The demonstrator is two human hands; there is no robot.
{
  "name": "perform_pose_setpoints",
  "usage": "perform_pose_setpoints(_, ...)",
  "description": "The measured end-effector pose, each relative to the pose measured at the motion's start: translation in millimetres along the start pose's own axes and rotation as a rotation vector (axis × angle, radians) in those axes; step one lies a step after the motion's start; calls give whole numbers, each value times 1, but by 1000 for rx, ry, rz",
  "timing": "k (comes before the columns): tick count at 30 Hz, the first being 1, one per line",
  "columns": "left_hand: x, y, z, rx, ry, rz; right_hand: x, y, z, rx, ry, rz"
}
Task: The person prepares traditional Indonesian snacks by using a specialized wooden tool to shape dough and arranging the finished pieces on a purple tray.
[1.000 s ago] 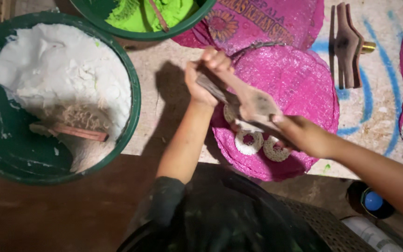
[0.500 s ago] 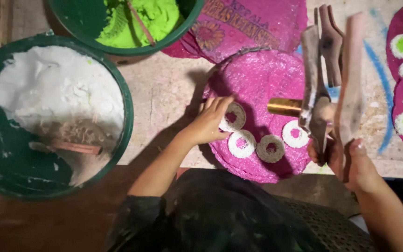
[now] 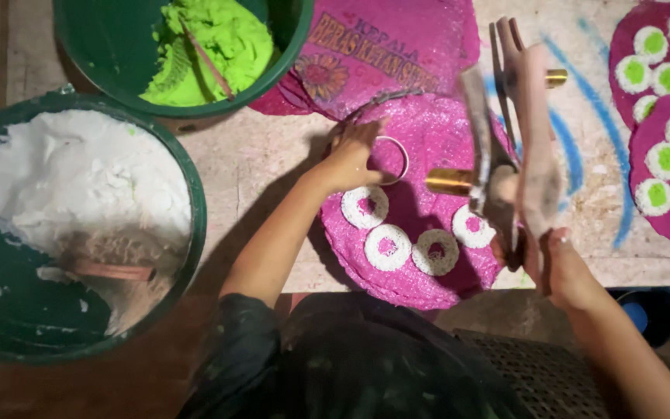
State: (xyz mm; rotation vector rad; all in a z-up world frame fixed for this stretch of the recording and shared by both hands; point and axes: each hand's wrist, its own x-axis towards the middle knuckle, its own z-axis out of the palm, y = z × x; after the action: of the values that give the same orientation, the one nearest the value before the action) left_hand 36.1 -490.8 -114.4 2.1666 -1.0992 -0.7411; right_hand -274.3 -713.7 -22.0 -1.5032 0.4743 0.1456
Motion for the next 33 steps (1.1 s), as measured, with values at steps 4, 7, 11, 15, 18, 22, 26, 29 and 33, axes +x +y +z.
perform_pose_setpoints(4,-4,22,-11,-1195,-7,280,36,2,-6,-234,-68,182)
perform_pose_setpoints(7,-1,37,-16,-1973,-45,541,74,-18,-2,-362,-336,330)
perform_pose_setpoints(11,14,40,-21,-2160,88,803,115,-75,7,-646,-360,465)
perform_pose_setpoints(15,27,19,-30,-2254,314,635,142,-109,37,-861,-188,441)
perform_pose_setpoints(18,27,1,-33,-2238,325,709,150,-110,58,-918,-191,344)
perform_pose_setpoints(22,22,-13,-25,-2245,379,650,153,-103,67,-866,-206,333)
perform_pose_setpoints(26,30,-9,-3,-2374,389,580,150,-107,56,-948,-179,383)
perform_pose_setpoints(29,45,-3,6,-2342,455,551,149,-112,50,-1046,-120,369)
perform_pose_setpoints(33,62,0,-6,-2271,471,571,151,-106,49,-1096,-34,199)
